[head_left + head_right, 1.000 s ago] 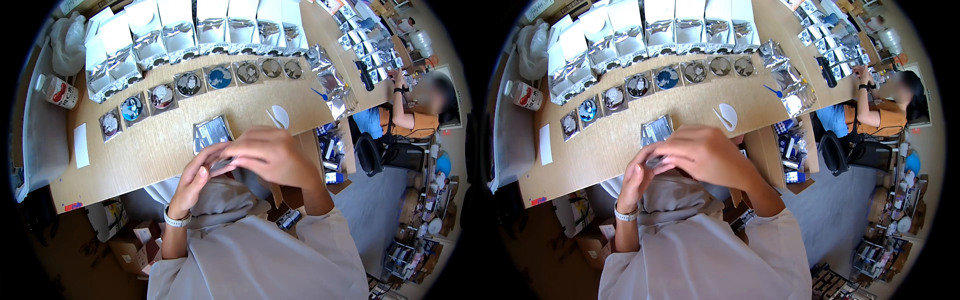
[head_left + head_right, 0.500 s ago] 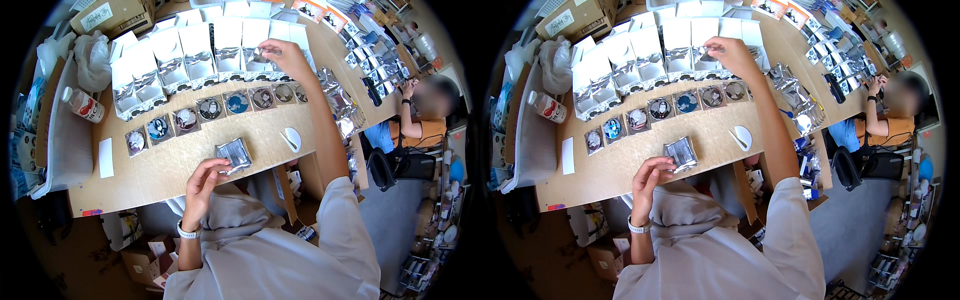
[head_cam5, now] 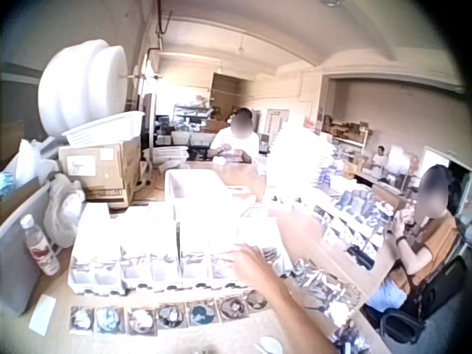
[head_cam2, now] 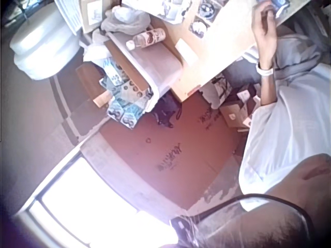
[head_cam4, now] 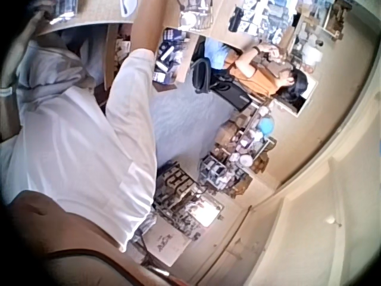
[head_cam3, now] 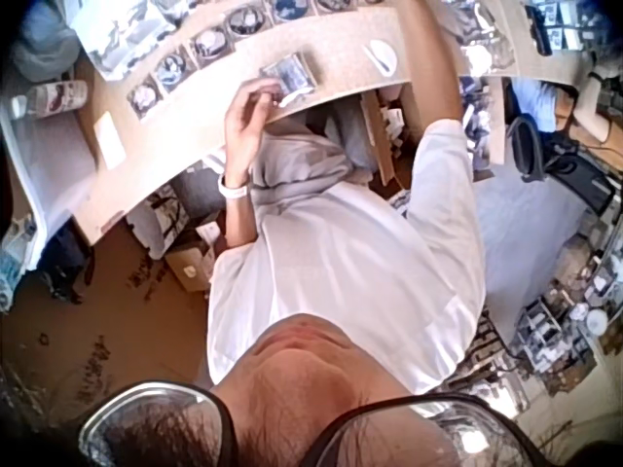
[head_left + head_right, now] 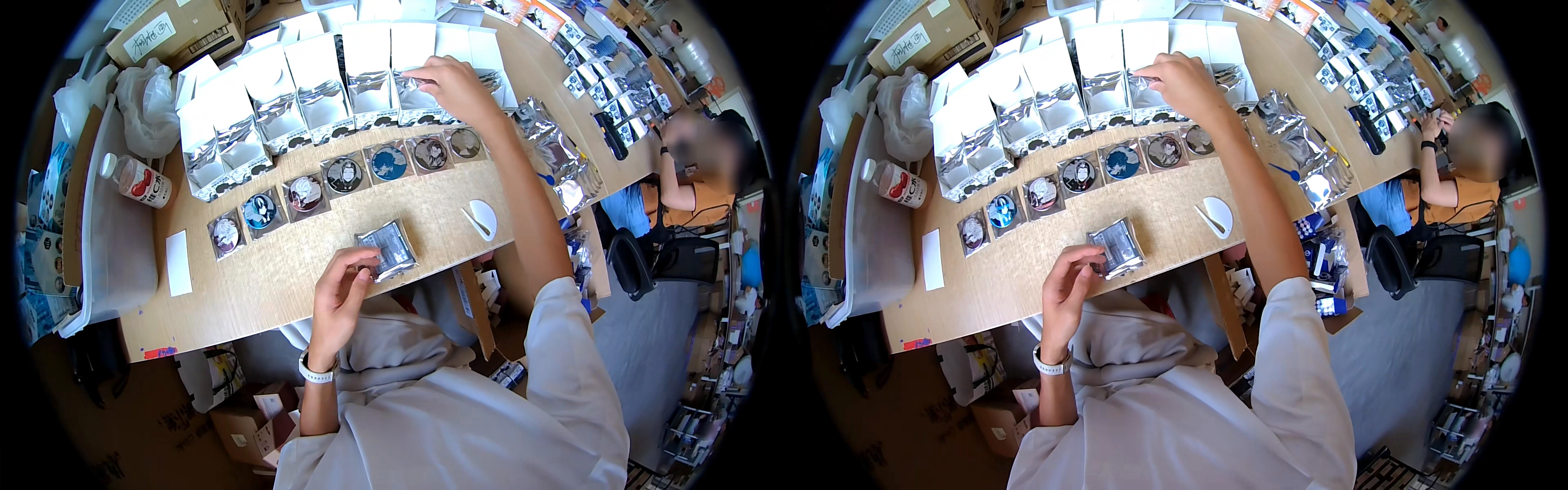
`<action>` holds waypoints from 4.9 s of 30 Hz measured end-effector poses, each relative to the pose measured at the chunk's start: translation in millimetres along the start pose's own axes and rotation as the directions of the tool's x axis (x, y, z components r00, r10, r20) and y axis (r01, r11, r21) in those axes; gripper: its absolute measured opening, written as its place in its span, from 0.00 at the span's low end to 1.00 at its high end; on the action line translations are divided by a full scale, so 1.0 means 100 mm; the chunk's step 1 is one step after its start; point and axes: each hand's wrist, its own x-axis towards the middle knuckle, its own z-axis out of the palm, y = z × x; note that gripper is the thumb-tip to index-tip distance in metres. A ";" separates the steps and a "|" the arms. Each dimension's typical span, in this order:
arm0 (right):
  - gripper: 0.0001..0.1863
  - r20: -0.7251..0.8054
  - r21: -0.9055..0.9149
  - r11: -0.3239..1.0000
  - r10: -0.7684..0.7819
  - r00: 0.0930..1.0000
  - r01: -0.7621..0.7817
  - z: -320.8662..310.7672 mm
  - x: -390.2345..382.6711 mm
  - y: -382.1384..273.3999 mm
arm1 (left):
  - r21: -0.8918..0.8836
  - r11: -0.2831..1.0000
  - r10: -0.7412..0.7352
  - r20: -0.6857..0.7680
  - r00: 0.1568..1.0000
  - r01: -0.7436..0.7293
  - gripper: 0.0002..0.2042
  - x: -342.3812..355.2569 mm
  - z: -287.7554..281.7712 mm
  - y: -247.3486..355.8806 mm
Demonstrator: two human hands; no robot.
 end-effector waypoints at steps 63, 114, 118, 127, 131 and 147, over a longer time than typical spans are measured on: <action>0.13 0.254 0.754 0.498 0.378 0.890 -0.427 -0.80 -1.78 -1.68 | -0.425 0.877 -0.173 0.156 0.973 0.224 0.15 -0.02 0.09 0.17; 0.09 0.303 0.752 0.504 0.309 0.901 -0.426 -0.82 -1.65 -1.81 | -0.176 0.925 -0.290 0.252 0.923 0.338 0.13 -0.11 0.20 0.33; 0.09 0.246 0.803 0.468 0.301 0.921 -0.367 -0.63 -1.61 -1.84 | -0.075 0.932 -0.313 0.325 0.892 0.355 0.09 -0.14 0.28 0.33; 0.10 0.014 0.741 0.555 0.548 0.836 -0.377 -0.33 -1.63 -1.28 | -0.383 0.845 -0.163 0.481 0.862 0.373 0.21 -0.12 0.28 0.18; 0.10 0.210 0.549 0.567 0.617 0.759 -0.614 -0.11 -1.95 -0.75 | -0.554 0.720 -0.145 0.469 0.871 0.418 0.29 -0.11 0.22 0.15; 0.07 -0.060 0.608 0.794 0.030 0.998 0.013 -0.59 -1.86 -1.84 | -0.181 0.981 -0.026 0.251 0.968 0.074 0.21 -0.08 0.24 0.10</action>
